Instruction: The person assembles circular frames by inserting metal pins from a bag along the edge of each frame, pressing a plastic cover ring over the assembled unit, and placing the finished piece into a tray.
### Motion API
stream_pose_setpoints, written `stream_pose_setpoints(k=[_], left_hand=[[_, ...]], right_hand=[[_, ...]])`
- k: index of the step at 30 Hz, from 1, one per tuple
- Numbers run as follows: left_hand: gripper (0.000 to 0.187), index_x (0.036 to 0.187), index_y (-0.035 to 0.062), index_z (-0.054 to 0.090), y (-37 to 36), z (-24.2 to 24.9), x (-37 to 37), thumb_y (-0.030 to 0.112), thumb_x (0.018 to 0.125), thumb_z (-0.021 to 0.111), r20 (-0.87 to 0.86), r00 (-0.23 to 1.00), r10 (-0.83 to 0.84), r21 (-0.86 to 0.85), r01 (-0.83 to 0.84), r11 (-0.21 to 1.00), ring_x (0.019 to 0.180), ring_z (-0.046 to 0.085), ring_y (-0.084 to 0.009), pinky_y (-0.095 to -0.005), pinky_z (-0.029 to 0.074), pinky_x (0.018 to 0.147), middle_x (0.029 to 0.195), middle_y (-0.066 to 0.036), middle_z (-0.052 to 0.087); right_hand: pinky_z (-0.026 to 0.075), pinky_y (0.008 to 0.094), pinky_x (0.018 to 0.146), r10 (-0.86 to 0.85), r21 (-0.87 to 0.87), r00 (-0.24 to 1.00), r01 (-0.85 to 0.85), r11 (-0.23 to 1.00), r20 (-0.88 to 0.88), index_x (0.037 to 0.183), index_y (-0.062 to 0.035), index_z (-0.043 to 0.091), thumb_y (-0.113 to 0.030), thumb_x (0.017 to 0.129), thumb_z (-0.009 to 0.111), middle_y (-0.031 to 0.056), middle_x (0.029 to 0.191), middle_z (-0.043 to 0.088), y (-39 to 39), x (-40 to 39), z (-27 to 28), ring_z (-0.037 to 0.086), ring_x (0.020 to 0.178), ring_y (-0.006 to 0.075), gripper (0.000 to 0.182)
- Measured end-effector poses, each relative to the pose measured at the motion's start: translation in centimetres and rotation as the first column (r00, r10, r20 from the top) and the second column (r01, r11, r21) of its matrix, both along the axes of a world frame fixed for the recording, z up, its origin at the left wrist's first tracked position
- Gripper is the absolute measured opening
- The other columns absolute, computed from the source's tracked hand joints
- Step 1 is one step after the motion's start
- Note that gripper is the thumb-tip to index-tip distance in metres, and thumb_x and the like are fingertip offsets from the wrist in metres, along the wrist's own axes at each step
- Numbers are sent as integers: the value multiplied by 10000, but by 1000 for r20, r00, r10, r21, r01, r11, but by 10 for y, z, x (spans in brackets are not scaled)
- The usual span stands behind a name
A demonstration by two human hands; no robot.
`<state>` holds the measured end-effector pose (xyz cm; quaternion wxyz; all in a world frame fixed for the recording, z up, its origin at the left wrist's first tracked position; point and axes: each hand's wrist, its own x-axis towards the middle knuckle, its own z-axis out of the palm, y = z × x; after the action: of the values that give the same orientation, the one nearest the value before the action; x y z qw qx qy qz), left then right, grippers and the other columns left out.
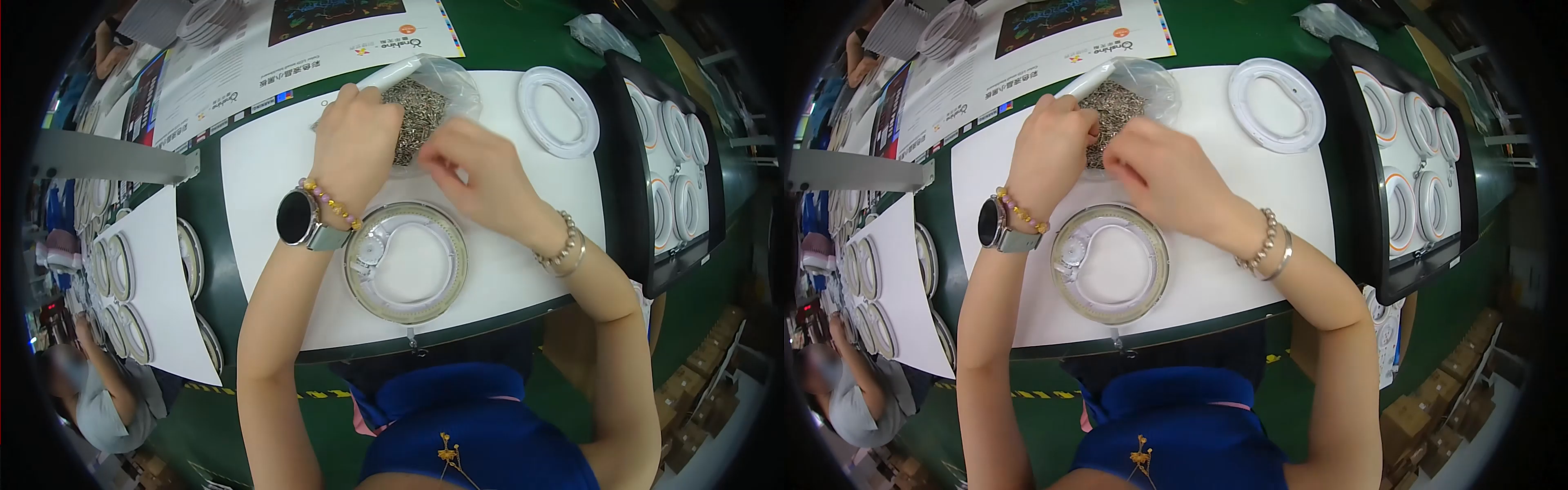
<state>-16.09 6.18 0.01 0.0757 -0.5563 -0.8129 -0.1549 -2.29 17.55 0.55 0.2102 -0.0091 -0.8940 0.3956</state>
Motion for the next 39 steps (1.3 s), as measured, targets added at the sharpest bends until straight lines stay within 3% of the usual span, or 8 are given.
stream_pose_setpoints(k=[3, 14, 17, 21, 24, 27, 33, 39], left_hand=[[47, 752, 48, 638, 0, -2, 1, 17, 718, 647, 8, 1000, 16, 36, -17, 999, 801, 541, -271, -382, 471, 693, 794, -89, 587], [57, 804, -5, 597, -26, 11, 11, -58, 789, 610, 275, 962, 8, 323, -100, 941, 705, 640, -215, -292, 511, 664, 835, -91, 643], [65, 813, -37, 575, -66, 24, 29, -101, 813, 584, 593, 801, 84, 268, -295, 917, 767, 654, -150, -244, 513, 692, 863, -94, 650], [68, 856, -35, 589, -120, 12, 56, -80, 809, 606, 793, 599, 112, 219, -452, 865, 757, 655, -119, -245, 534, 684, 831, -82, 675], [104, 887, -31, 569, -140, 1, 76, -56, 813, 638, 824, 531, 199, 140, -531, 836, 770, 664, -124, -247, 541, 712, 822, -87, 675], [110, 886, -25, 562, -145, -7, 85, -55, 812, 639, 829, 522, 199, 149, -550, 822, 774, 674, -144, -261, 549, 720, 818, -91, 675], [123, 890, -22, 549, -138, -10, 87, -51, 812, 639, 757, 610, 236, 149, -512, 846, 770, 688, -197, -289, 560, 731, 810, -117, 674], [128, 888, -19, 540, -138, -10, 88, -59, 811, 633, 702, 667, 248, 157, -485, 860, 757, 689, -208, -298, 566, 713, 795, -120, 671]], right_hand=[[497, 368, 668, 97, 19, 977, -103, 995, 189, 822, -37, 598, -60, 792, 596, 104, 789, 599, -3, 17, -3, 598, 740, 296, 38], [507, 370, 672, 151, 78, 967, -170, 982, 204, 819, -25, 602, -68, 796, 590, 112, 789, 603, -3, 18, -15, 615, 751, 288, 50], [504, 361, 658, 171, 145, 964, -202, 969, 202, 839, -29, 611, -66, 791, 607, 107, 785, 609, -2, 19, -15, 611, 732, 283, 61], [502, 358, 638, 218, 223, 943, -275, 935, 250, 858, -32, 623, -71, 788, 616, 98, 774, 609, 2, 14, -12, 607, 718, 281, 81], [506, 361, 628, 250, 311, 912, -354, 882, 326, 860, -39, 633, -64, 778, 613, 91, 769, 613, 9, 2, 8, 608, 712, 278, 88], [511, 365, 626, 92, 423, 993, -116, 899, 75, 866, -35, 621, -40, 754, 611, 91, 779, 601, 4, -17, 0, 614, 708, 276, 112], [514, 371, 593, -4, 581, 993, -66, 811, 118, 879, -22, 590, -10, 734, 605, 113, 803, 568, -2, -38, -11, 624, 700, 289, 146], [510, 373, 582, -57, 525, 996, 14, 851, 65, 842, -21, 560, -23, 784, 595, 115, 778, 585, -2, -37, -14, 621, 681, 294, 68]])
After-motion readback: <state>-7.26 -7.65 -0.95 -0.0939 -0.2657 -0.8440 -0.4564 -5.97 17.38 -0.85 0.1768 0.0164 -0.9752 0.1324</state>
